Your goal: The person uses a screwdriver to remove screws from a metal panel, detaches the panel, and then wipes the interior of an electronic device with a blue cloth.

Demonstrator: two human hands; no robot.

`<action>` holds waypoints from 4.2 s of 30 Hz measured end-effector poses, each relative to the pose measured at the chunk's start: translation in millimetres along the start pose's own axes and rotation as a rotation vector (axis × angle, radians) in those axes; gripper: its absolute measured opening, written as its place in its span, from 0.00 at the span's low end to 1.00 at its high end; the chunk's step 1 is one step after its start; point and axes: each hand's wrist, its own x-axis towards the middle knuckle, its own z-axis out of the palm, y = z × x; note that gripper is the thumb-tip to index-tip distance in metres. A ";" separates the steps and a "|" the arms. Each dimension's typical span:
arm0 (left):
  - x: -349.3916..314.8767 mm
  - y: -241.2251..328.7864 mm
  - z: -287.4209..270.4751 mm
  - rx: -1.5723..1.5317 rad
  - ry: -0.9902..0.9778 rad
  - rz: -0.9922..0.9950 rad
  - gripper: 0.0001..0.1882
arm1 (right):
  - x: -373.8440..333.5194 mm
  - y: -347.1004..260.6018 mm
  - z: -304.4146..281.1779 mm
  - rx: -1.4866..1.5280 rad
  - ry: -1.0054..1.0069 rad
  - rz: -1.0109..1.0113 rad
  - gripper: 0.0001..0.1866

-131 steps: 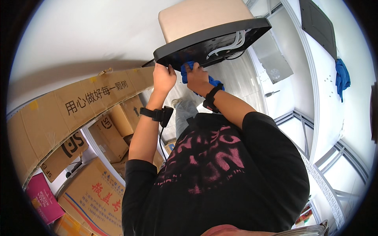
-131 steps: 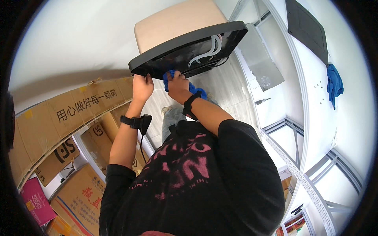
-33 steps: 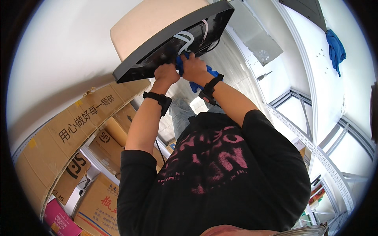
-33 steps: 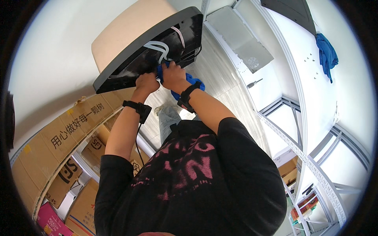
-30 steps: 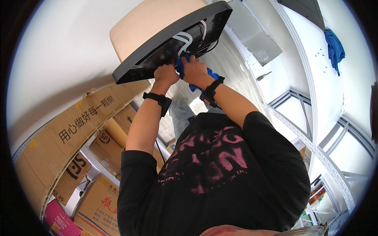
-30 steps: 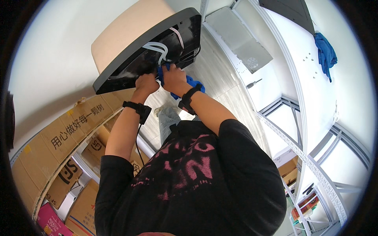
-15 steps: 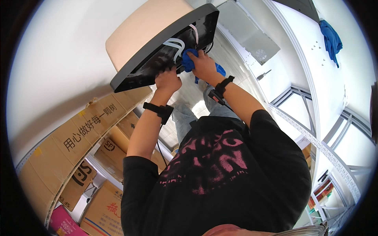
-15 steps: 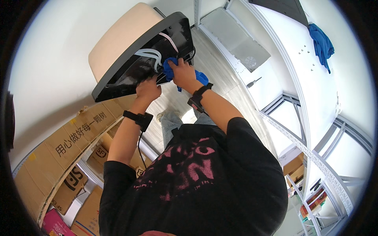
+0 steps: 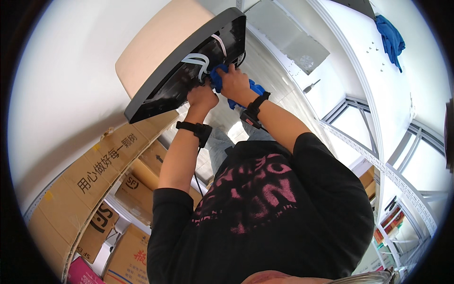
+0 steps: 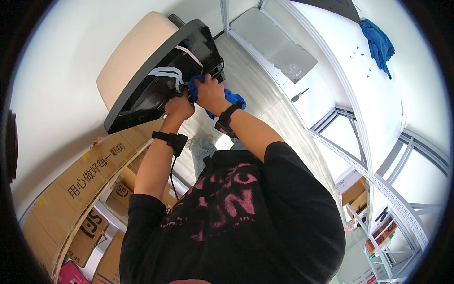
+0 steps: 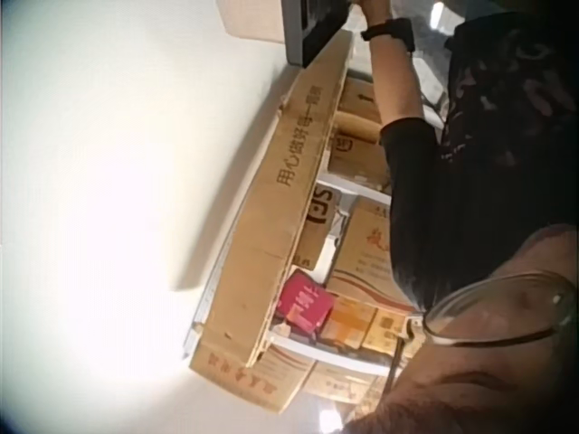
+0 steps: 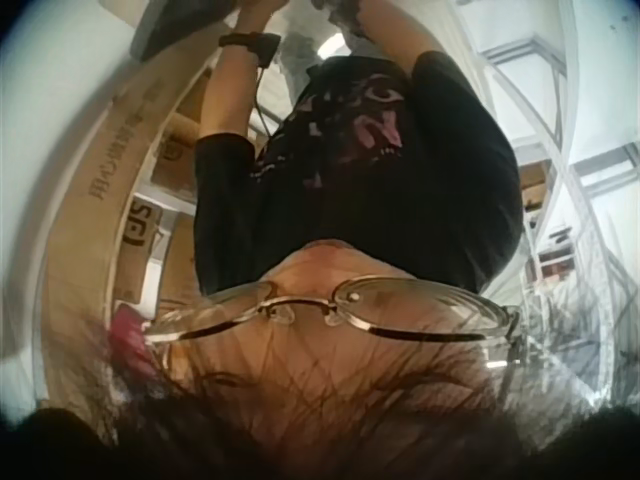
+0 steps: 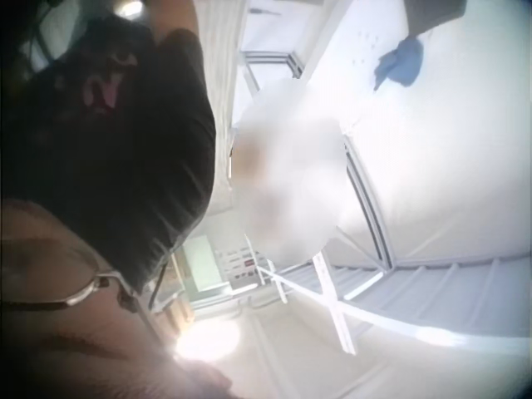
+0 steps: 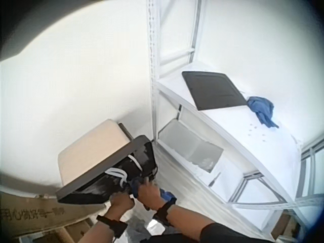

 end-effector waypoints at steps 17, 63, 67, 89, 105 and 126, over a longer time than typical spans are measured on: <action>-13.6 1.0 -25.4 0.039 -0.138 0.051 0.39 | -15.7 42.8 -13.4 0.180 0.152 0.008 0.34; 36.9 27.6 -19.7 -0.064 0.001 0.027 0.17 | 5.6 50.4 -29.8 0.088 0.037 0.080 0.35; 35.5 32.7 -21.7 -0.091 0.027 0.019 0.15 | 13.2 53.7 -31.3 0.105 0.198 0.105 0.38; 34.2 30.7 -21.0 -0.112 0.034 0.040 0.14 | 6.9 31.2 -66.5 0.180 0.292 0.104 0.37; 36.8 25.7 -21.0 -0.144 0.053 0.044 0.14 | -12.7 21.0 -103.6 0.170 0.188 0.125 0.36; 39.4 25.9 -18.3 -0.126 0.072 0.071 0.13 | -10.9 14.6 -111.6 0.245 0.288 0.170 0.37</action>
